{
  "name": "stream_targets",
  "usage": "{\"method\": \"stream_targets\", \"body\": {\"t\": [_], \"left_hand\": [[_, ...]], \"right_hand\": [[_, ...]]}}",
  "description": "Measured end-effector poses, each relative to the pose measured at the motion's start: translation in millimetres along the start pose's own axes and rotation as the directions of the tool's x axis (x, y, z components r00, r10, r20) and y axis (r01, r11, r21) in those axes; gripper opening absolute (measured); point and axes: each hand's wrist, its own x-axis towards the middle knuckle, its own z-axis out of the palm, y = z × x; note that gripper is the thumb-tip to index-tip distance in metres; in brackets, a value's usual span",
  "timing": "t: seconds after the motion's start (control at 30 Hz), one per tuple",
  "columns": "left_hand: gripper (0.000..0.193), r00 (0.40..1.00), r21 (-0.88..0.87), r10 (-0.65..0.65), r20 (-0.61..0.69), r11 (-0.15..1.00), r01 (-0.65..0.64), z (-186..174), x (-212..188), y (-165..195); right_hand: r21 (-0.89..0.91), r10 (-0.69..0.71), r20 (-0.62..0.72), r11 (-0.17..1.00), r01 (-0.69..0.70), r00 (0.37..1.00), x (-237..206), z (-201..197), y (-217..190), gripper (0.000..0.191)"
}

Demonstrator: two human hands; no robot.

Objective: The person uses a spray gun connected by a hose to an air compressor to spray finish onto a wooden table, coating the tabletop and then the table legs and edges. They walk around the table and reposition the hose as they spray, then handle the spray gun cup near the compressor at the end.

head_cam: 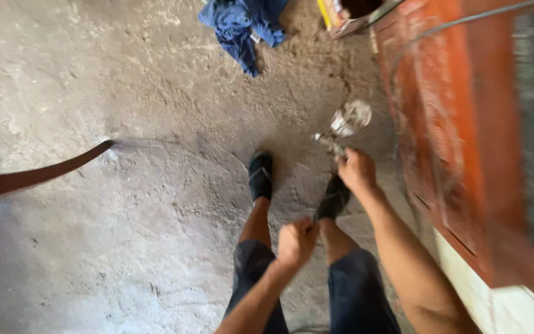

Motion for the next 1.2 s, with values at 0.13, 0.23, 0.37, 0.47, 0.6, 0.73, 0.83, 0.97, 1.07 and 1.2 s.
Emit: {"method": "stream_targets", "body": {"t": [0.13, 0.23, 0.37, 0.47, 0.6, 0.73, 0.83, 0.97, 1.07, 1.2], "left_hand": [[0.045, 0.941, 0.111, -0.14, 0.307, 0.988, 0.111, 19, 45, -80], [0.054, 0.865, 0.256, -0.104, 0.492, 0.966, -0.03, 19, 65, -125], [0.045, 0.905, 0.148, -0.08, 0.418, 0.989, 0.019, 9, 81, -142], [0.046, 0.893, 0.181, -0.1, 0.438, 0.983, 0.022, 6, 89, -141], [0.043, 0.901, 0.185, -0.126, 0.415, 0.981, 0.052, 2, 90, -132], [0.024, 0.929, 0.2, -0.06, 0.366, 0.98, -0.016, -6, 90, -113], [0.011, 0.941, 0.173, 0.06, 0.334, 0.977, -0.124, -17, 81, -91], [0.031, 0.886, 0.256, -0.12, 0.447, 0.967, 0.002, -34, 55, -73], [0.016, 0.932, 0.126, 0.032, 0.36, 0.989, -0.082, -49, 36, -64], [0.023, 0.936, 0.052, 0.131, 0.326, 0.986, -0.156, -60, 21, -58]], "right_hand": [[-0.095, 0.055, -0.012, 0.994, -0.056, 0.998, 105, 77, 28, 0.027], [0.031, 0.062, -0.104, 0.998, -0.06, 0.993, 163, 112, 39, 0.023], [0.026, 0.227, -0.086, 0.974, -0.226, 0.97, 200, 124, 44, 0.029], [-0.065, 0.139, -0.205, 0.986, -0.155, 0.969, 215, 118, 47, 0.027], [-0.159, 0.005, -0.389, 0.985, -0.073, 0.921, 196, 100, 46, 0.046], [-0.025, 0.121, -0.221, 0.991, -0.129, 0.968, 142, 86, 34, 0.019], [0.194, 0.003, -0.258, 0.98, 0.048, 0.966, 72, 71, 16, 0.019], [0.213, 0.177, -0.02, 0.963, -0.168, 0.984, -20, 41, -7, 0.004], [0.252, 0.264, 0.012, 0.932, -0.259, 0.964, -77, 18, -17, 0.021], [0.131, 0.508, 0.195, 0.834, -0.536, 0.839, -128, -13, -21, 0.033]]}}
